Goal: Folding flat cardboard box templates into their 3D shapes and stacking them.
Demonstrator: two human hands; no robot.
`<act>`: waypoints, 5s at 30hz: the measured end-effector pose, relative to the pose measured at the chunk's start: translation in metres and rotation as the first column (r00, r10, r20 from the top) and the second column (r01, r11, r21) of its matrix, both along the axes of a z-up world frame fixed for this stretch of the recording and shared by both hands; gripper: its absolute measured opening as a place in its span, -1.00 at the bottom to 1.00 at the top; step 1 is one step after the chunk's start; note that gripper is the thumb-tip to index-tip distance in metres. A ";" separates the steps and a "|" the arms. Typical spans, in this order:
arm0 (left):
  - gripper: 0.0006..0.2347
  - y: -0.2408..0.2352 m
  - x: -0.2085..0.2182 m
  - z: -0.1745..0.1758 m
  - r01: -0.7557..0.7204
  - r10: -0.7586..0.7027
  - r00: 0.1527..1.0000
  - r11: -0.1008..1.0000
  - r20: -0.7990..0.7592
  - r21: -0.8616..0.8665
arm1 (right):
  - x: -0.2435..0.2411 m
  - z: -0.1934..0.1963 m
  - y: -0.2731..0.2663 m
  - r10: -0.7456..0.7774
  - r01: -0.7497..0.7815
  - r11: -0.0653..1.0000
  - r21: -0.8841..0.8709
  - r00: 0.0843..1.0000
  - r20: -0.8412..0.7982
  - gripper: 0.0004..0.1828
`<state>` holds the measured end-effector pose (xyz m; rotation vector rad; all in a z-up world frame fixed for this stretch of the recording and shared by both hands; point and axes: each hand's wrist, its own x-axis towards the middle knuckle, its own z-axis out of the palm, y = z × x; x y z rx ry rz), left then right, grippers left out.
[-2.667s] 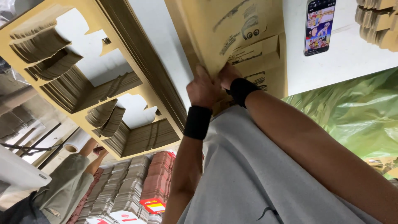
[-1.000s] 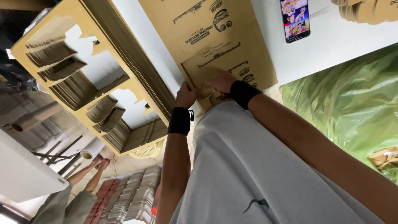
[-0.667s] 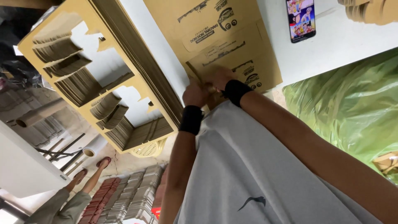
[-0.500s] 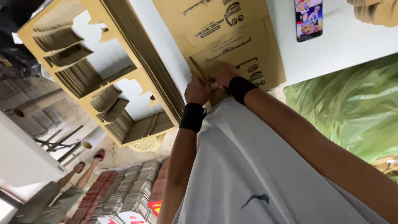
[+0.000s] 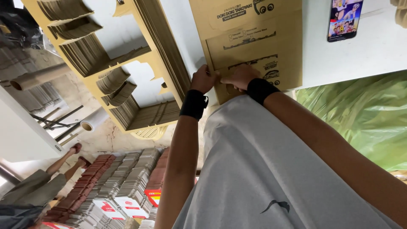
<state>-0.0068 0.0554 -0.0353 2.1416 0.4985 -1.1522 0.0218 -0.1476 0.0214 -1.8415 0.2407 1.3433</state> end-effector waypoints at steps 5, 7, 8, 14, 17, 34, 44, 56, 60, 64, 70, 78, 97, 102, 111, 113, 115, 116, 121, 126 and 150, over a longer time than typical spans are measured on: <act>-0.73 -0.001 0.001 -0.009 0.014 -0.013 1.000 1.000 -0.005 0.015 | 0.010 0.010 0.012 0.074 -0.073 0.994 -0.079 0.997 0.012 -0.45; -0.71 -0.006 0.002 -0.004 0.007 -0.006 1.000 1.000 -0.027 0.012 | 0.009 0.002 0.015 0.102 -0.102 0.990 -0.097 0.995 0.000 -0.44; -0.73 -0.011 0.005 0.004 0.029 -0.028 0.999 0.999 -0.038 0.038 | 0.002 -0.017 0.016 0.159 -0.156 0.984 -0.090 0.987 0.026 -0.38; -0.79 -0.040 0.018 0.038 0.165 -0.150 0.983 0.973 -0.104 0.160 | -0.018 -0.079 0.017 0.253 -0.236 0.955 -0.182 0.965 0.076 -0.38; -0.78 -0.049 0.024 0.050 0.217 -0.196 0.972 0.961 -0.132 0.174 | -0.011 -0.066 0.012 0.288 -0.260 0.940 -0.222 0.952 0.104 -0.44; -0.65 -0.042 0.026 0.023 0.196 -0.173 0.970 0.973 -0.171 0.126 | -0.044 -0.139 0.008 0.101 -0.105 0.979 -0.177 0.994 -0.035 -0.59; -0.56 -0.050 0.018 -0.011 0.136 -0.090 0.979 0.956 -0.182 0.260 | -0.011 -0.088 0.005 0.452 -0.417 0.879 -0.229 0.883 0.127 -0.72; -0.56 -0.084 0.072 0.107 0.220 -0.177 0.959 0.957 -0.219 0.189 | -0.146 -0.336 0.015 0.517 -0.557 0.782 0.278 0.830 0.209 -0.40; -0.36 -0.037 0.032 0.036 -0.136 0.168 0.969 0.975 -0.179 0.175 | -0.066 -0.312 0.021 0.389 -0.446 0.841 0.307 0.892 0.230 -0.41; -0.43 -0.023 -0.004 0.035 -0.209 0.229 0.969 0.959 -0.088 0.191 | -0.037 -0.126 0.035 0.153 -0.150 0.973 0.178 0.988 -0.007 -0.65; -0.25 -0.040 -0.022 0.067 -0.551 0.543 0.835 0.825 -0.092 -0.127 | -0.015 -0.090 0.022 0.709 -0.691 0.702 -0.176 0.651 0.272 -0.72; -0.40 -0.059 -0.051 0.043 -0.213 0.207 0.977 0.967 0.056 0.140 | -0.029 -0.089 -0.024 -0.309 0.300 0.938 0.175 0.951 0.027 -0.51; -0.04 -0.056 -0.056 0.077 -0.215 0.197 0.964 0.972 0.178 0.093 | -0.056 -0.020 -0.168 -0.514 0.514 0.858 -0.014 0.858 0.001 -0.16; -0.19 -0.135 -0.004 0.095 -0.130 0.095 0.787 0.991 0.609 0.013 | -0.057 -0.042 -0.183 -0.412 0.413 0.910 0.032 0.895 0.172 -0.44; 0.18 -0.218 0.067 0.079 -0.179 0.174 0.984 0.971 0.044 0.158 | -0.052 -0.032 -0.152 -0.203 0.273 0.926 -0.259 0.942 0.267 -0.51; 0.17 -0.222 0.069 0.073 -0.196 0.193 0.981 0.965 0.031 0.173 | -0.052 -0.030 -0.143 -0.139 0.235 0.919 -0.316 0.945 0.296 -0.55; 0.16 -0.228 0.066 0.070 -0.209 0.210 0.978 0.960 0.014 0.185 | -0.057 -0.035 -0.135 -0.075 0.198 0.905 -0.377 0.945 0.317 -0.51; 0.08 -0.231 0.064 0.072 -0.222 0.218 0.975 0.957 0.041 0.190 | -0.060 -0.042 -0.131 0.039 0.123 0.892 -0.435 0.938 0.344 -0.52; 0.13 -0.225 0.055 0.041 -0.270 0.243 0.957 0.947 0.157 0.177 | -0.055 -0.035 -0.150 0.063 0.103 0.900 -0.424 0.931 0.360 -0.45; 0.20 -0.209 0.031 0.041 -0.149 0.142 0.948 0.989 0.285 0.003 | -0.060 -0.027 -0.172 -0.364 0.407 0.880 -0.243 0.909 0.205 -0.55; 0.25 -0.208 0.012 0.014 -0.013 0.000 0.990 0.996 0.140 0.090 | -0.078 -0.077 -0.179 -0.481 0.533 0.757 -0.379 0.846 0.230 -0.52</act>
